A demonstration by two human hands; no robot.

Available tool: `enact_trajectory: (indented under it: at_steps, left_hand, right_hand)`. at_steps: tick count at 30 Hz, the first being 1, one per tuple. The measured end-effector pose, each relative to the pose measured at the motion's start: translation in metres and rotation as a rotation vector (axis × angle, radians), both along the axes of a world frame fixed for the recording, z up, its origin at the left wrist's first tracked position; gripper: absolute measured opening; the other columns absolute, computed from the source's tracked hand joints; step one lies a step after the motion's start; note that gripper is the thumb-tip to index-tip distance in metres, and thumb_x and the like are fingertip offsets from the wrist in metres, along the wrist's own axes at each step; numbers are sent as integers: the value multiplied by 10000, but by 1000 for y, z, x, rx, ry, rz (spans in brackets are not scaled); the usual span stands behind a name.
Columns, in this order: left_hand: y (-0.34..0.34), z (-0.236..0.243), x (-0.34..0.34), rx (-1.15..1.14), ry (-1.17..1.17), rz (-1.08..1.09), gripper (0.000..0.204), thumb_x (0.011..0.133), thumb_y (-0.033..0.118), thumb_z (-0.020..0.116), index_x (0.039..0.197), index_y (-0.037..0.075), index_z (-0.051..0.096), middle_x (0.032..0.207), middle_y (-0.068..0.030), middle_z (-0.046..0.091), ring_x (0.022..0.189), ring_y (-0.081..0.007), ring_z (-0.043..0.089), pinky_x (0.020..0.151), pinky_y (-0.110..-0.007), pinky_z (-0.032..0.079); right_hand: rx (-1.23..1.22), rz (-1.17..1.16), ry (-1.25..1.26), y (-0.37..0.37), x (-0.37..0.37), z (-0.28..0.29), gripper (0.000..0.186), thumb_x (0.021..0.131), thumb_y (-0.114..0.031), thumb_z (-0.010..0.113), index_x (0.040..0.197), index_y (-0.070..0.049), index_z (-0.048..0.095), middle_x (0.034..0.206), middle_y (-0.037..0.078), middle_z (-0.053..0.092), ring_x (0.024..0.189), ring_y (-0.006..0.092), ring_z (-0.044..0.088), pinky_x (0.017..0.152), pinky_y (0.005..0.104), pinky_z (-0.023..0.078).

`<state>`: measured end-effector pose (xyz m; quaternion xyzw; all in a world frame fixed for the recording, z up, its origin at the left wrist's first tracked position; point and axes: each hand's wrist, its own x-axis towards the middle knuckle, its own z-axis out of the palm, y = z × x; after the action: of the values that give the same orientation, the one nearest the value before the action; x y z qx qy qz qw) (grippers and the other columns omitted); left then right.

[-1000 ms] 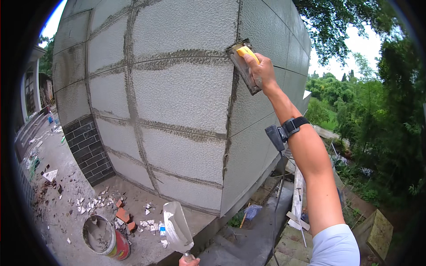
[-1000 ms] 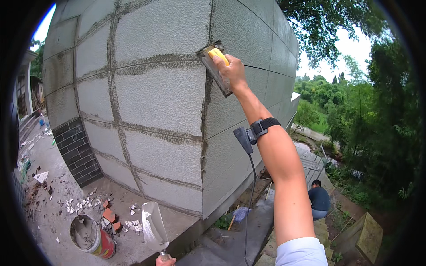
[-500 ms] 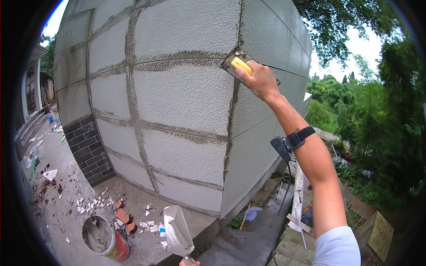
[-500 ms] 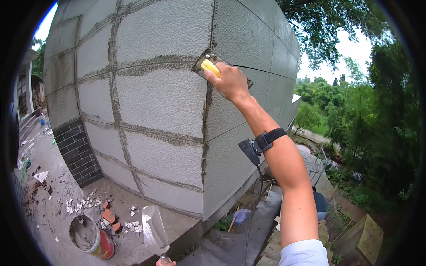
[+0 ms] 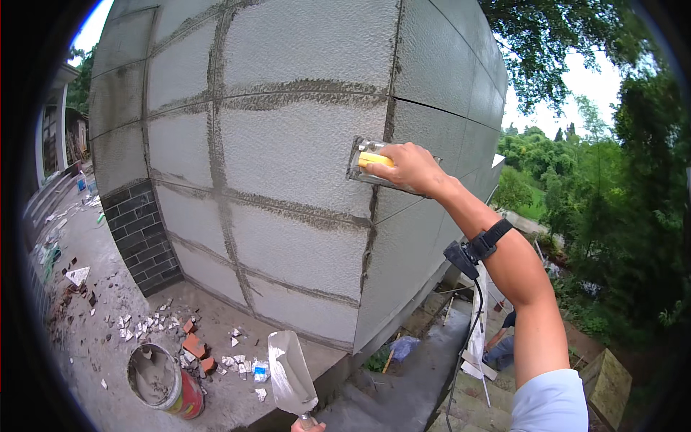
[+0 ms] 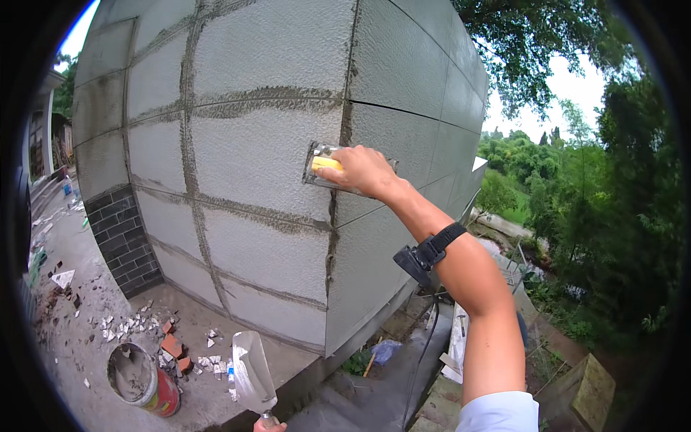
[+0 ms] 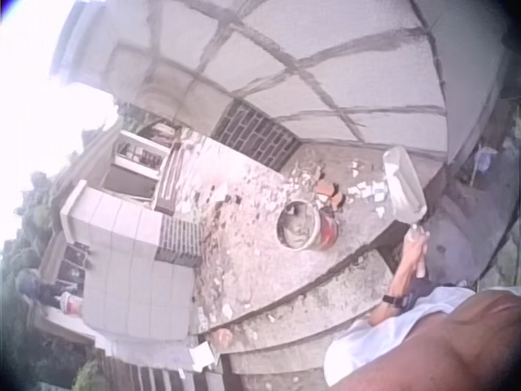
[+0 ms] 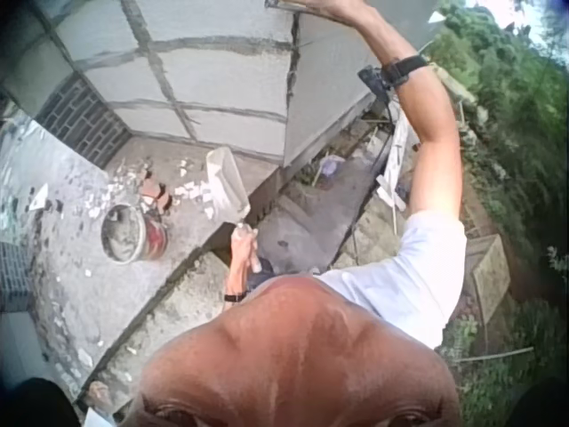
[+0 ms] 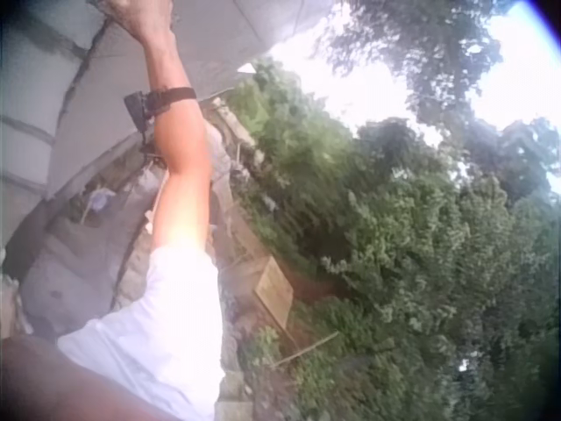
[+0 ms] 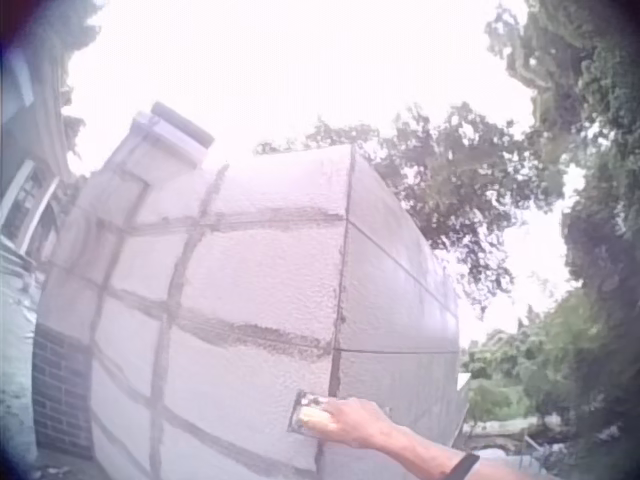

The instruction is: Smoothing and applying plaster or grout to the seams of a tiled exterior wall.

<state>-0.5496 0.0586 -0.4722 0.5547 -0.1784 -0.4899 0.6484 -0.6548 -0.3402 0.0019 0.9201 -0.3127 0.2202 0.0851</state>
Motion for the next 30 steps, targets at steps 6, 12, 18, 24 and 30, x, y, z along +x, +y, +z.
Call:
enact_trajectory:
  at_steps: [6,12,18,24,30]
  left_hand:
    - [11,10,7,42,-7,27,156,832,55,666,799,117,527,586,22,489,445,-98,455,399,-239,369]
    - [9,-7,11,37,7,17,148,835,44,662,817,110,530,598,22,489,459,-101,468,415,-246,389]
    - [9,-6,6,33,51,17,145,836,34,656,844,107,531,617,13,497,473,-112,481,429,-259,402]
    - [9,-7,10,44,15,-9,148,830,31,657,836,106,529,620,9,497,480,-118,487,430,-263,401]
    - [7,-5,9,80,41,0,153,834,34,661,828,111,529,627,15,497,480,-112,482,438,-261,404]
  right_hand:
    - [-255,77,-433,-35,-51,30,529,897,-546,584,817,-29,662,674,146,621,626,297,610,605,407,472]
    - [54,252,-770,-66,-51,36,515,894,-498,632,761,0,623,610,-6,536,574,91,493,519,303,396]
    - [19,307,-293,-50,20,-38,524,876,-547,611,877,-28,684,714,121,646,644,263,609,615,387,471]
    - [-33,314,-336,-21,12,-49,516,867,-551,606,848,-41,676,719,154,650,642,311,628,608,410,482]
    - [-109,122,-401,-53,-46,-19,519,886,-545,595,826,-34,667,655,115,629,569,229,590,560,367,449]
